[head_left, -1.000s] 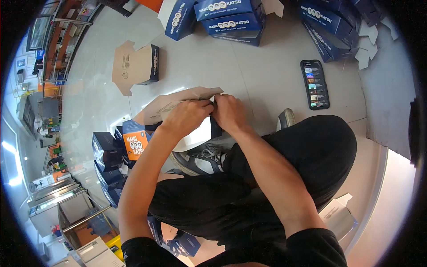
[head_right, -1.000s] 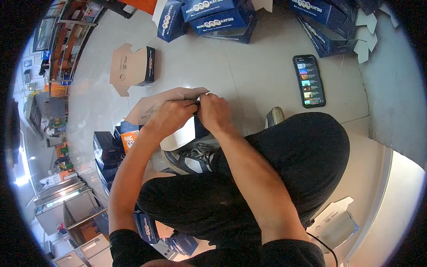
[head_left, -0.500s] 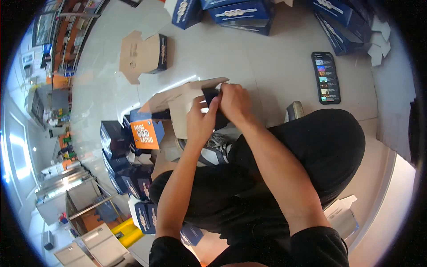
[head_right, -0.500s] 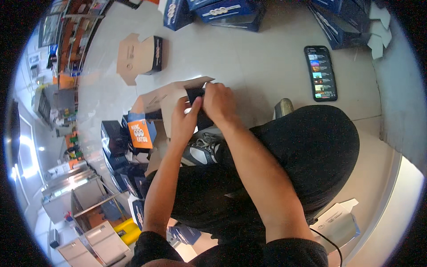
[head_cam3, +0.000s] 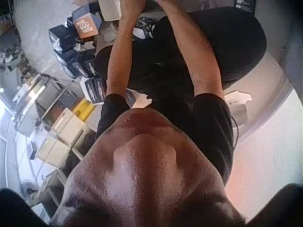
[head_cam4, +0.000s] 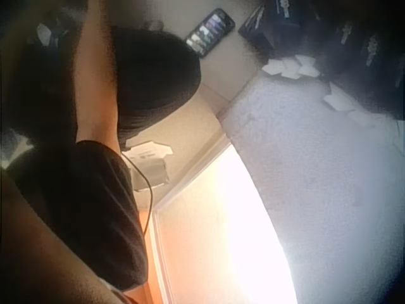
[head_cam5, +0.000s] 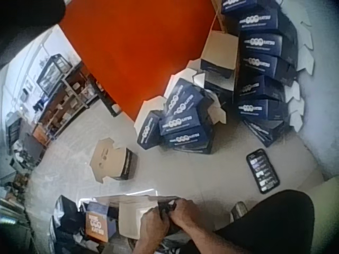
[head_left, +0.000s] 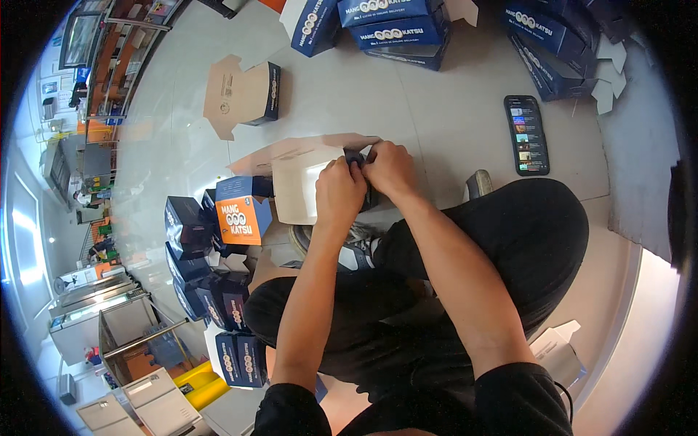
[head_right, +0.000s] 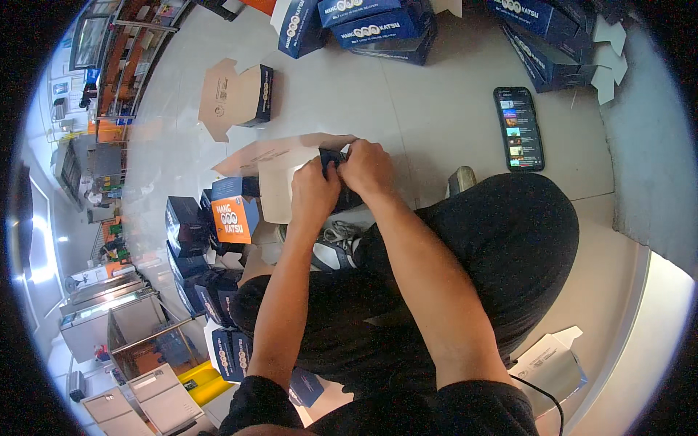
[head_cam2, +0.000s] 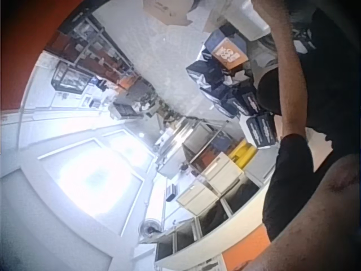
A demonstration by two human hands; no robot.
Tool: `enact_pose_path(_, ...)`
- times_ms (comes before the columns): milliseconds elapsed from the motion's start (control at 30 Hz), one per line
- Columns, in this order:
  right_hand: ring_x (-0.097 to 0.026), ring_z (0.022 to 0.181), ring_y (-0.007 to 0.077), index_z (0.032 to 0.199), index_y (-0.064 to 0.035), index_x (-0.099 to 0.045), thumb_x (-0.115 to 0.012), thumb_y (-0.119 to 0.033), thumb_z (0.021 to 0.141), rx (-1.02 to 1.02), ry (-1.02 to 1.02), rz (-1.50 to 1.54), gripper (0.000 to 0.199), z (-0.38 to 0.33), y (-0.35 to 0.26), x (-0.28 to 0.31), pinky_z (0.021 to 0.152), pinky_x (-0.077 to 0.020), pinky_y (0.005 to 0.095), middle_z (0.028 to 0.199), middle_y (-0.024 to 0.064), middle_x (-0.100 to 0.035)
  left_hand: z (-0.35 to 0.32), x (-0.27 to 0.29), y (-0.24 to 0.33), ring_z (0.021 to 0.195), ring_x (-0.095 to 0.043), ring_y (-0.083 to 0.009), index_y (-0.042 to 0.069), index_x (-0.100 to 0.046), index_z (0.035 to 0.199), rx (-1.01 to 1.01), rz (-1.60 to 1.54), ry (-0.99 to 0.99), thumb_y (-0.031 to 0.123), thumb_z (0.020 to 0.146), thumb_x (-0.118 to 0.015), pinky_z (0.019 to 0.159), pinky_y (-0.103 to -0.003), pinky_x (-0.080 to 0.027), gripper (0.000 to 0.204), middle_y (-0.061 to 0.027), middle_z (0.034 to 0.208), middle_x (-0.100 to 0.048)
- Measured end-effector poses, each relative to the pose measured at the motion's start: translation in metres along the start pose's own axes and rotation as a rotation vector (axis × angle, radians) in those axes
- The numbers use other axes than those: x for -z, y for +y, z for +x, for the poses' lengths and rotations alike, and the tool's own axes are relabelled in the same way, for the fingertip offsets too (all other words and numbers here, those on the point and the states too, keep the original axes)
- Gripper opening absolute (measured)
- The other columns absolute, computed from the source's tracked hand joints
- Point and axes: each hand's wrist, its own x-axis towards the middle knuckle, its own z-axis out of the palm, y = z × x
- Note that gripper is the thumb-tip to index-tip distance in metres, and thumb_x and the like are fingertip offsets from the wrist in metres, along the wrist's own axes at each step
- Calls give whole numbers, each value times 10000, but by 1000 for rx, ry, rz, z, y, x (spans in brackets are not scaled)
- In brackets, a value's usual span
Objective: The person assembles cardboard boxes by hand, folding the flaps together and stacking them on top of each other while sitting on the floor.
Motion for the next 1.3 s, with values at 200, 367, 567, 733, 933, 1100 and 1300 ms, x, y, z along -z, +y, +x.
enact_pose_path(200,-700,897,417,908,-50,-733,-713,-196,764,130,-51,-67,206,-2,3,5,847,-562,493,899,227,-714,9,-4,-4,810,-657,-487,-65,-653,847,58,21,-90,205,894,-619,759,-551,-521,275,-314,820,-663)
enact_pose_path(367,-698,889,422,895,-47,-724,-709,-209,766,151,-17,-94,207,-4,0,4,825,-564,506,901,224,-713,13,-8,-15,818,-654,-498,-51,-674,899,14,43,-161,226,898,-618,772,-561,-517,282,-308,844,-670)
enact_pose_path(567,-698,903,410,897,-44,-713,-713,-200,762,211,-46,-111,206,-3,8,-3,821,-567,495,924,220,-711,10,3,-13,866,-647,-505,-30,-680,895,58,-83,-210,316,942,-623,767,-510,-532,354,-327,898,-666)
enact_pose_path(733,-694,904,398,896,-51,-706,-694,-178,752,223,-53,-159,193,-4,8,-2,819,-558,487,926,202,-711,-37,36,-33,1030,-673,-385,30,-597,1271,74,-496,-394,73,855,-713,892,-399,-529,433,-234,1073,-706)
enact_pose_path(933,-683,948,384,990,-69,-675,-684,-199,745,194,-120,-200,277,-14,3,-13,836,-540,487,961,182,-715,-54,39,-58,895,-668,-415,52,-717,1029,-172,-153,-263,42,807,-685,799,-472,-532,224,-207,937,-706)
enact_pose_path(1100,-665,1017,413,1061,-46,-639,-696,-215,727,114,-220,-95,378,-10,2,-9,897,-529,495,1054,213,-699,-58,38,-57,845,-672,-406,84,-735,965,-151,-75,-210,122,852,-676,762,-490,-530,133,-193,876,-706)
enact_pose_path(1300,-709,942,310,1103,-34,-639,-766,-232,699,216,-215,-264,467,-13,4,-16,830,-549,395,996,152,-734,-53,28,-64,814,-694,-383,114,-737,988,-171,-43,-162,132,854,-677,741,-483,-542,148,-174,870,-720)
